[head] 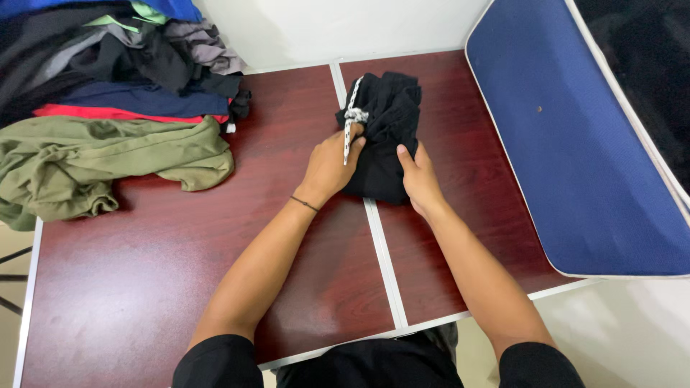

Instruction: The person folds a pair of black shorts on a wooden table, smoothing the fabric and aligning the edges before rolling them into a compact bundle. The folded shorts are then placed into a blue storage bag. The person then picks up a pair of green pants and begins to unfold them on the table.

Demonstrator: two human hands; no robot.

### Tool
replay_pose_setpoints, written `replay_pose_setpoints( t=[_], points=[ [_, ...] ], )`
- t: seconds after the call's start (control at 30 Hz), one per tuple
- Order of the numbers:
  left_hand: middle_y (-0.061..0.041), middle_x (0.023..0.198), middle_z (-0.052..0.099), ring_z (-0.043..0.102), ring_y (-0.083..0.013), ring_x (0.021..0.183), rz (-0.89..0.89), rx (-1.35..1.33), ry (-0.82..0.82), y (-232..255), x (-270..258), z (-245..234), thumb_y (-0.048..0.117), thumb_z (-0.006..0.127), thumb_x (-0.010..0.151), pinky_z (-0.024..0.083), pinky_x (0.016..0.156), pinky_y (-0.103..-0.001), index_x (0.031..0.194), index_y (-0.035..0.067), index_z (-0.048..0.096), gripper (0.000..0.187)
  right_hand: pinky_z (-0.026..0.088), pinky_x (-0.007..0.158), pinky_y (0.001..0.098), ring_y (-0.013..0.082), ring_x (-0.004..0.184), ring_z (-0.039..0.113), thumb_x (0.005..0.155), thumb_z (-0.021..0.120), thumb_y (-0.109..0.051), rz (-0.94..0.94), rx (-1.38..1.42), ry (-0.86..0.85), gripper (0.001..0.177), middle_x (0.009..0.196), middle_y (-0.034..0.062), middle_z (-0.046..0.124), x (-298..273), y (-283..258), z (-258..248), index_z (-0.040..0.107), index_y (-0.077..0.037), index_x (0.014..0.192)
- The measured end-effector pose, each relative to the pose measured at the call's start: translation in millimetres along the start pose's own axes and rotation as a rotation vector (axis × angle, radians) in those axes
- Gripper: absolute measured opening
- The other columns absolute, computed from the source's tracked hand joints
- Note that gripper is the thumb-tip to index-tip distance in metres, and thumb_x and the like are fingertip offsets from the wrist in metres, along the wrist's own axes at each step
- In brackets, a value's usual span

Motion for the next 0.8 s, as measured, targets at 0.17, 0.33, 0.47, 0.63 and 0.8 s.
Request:
replay_pose_setpoints(
  t=[0.17, 0.33, 0.47, 0.63, 0.8],
  points=[
    [-0.020, 0.095, 0.074, 0.069, -0.0467, 0.085, -0.077, 0.025, 0.025, 7.5, 15.8, 2.4, 0.029, 0.051, 0.106, 0.052, 0.069, -0.056, 0.120, 0.014, 0.060, 0.022, 0.037, 0.117, 0.0307, 0.0214, 0.137, 0.052, 0.097, 0.051, -0.010, -0.090, 0.025, 0.015, 0.056, 0.150, 0.0145, 0.055, 20.2, -5.0, -13.9, 0.046, -0.001, 0.152],
    [-0.024, 0.086, 0.072, 0.067, -0.0502, 0.083, -0.277, 0.160, -0.103, -15.0, 38.4, 28.6, 0.036, 0.045, 0.107, 0.052, 0.073, -0.059, 0.124, 0.019, 0.062, 0.029, 0.044, 0.105, 0.0321, 0.0233, 0.122, 0.058, 0.088, 0.054, -0.004, 0.132, 0.030, 0.021, 0.049, 0.133, 0.0162, 0.064, 48.0, 16.2, -14.8, 0.058, 0.004, 0.137],
    [-0.024, 0.087, 0.072, 0.068, -0.0498, 0.086, -0.364, 0.174, -0.095, -30.7, 41.8, 39.2, 0.039, 0.046, 0.105, 0.053, 0.075, -0.059, 0.121, 0.016, 0.062, 0.032, 0.048, 0.100, 0.0298, 0.0185, 0.114, 0.065, 0.091, 0.058, -0.005, 0.111, -0.069, 0.026, 0.038, 0.122, 0.0095, 0.071, 50.2, 14.0, -13.5, 0.062, 0.001, 0.128],
    [-0.026, 0.093, 0.072, 0.066, -0.0510, 0.095, -0.527, 0.102, -0.111, -45.8, 44.9, 38.2, 0.054, 0.046, 0.103, 0.052, 0.084, -0.057, 0.106, 0.011, 0.075, 0.052, 0.053, 0.092, 0.0300, 0.0177, 0.104, 0.067, 0.095, 0.064, -0.011, 0.155, -0.039, 0.004, 0.031, 0.113, 0.0111, 0.073, 39.0, 9.9, -14.5, 0.066, 0.005, 0.122],
    [-0.029, 0.100, 0.071, 0.065, -0.0518, 0.100, -0.535, 0.060, -0.174, -57.2, 39.2, 21.3, 0.058, 0.044, 0.100, 0.050, 0.090, -0.056, 0.103, 0.004, 0.076, 0.063, 0.054, 0.084, 0.0302, 0.0169, 0.095, 0.068, 0.096, 0.068, -0.019, 0.177, -0.112, -0.016, 0.032, 0.106, 0.0102, 0.073, 26.5, -0.1, -10.3, 0.069, 0.004, 0.119]
  ],
)
Point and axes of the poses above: each hand's wrist, its own x-axis towards the middle knuckle, its own z-axis out of the palm, y = z × x, the point moved 3 cm from there along x, towards the middle knuckle
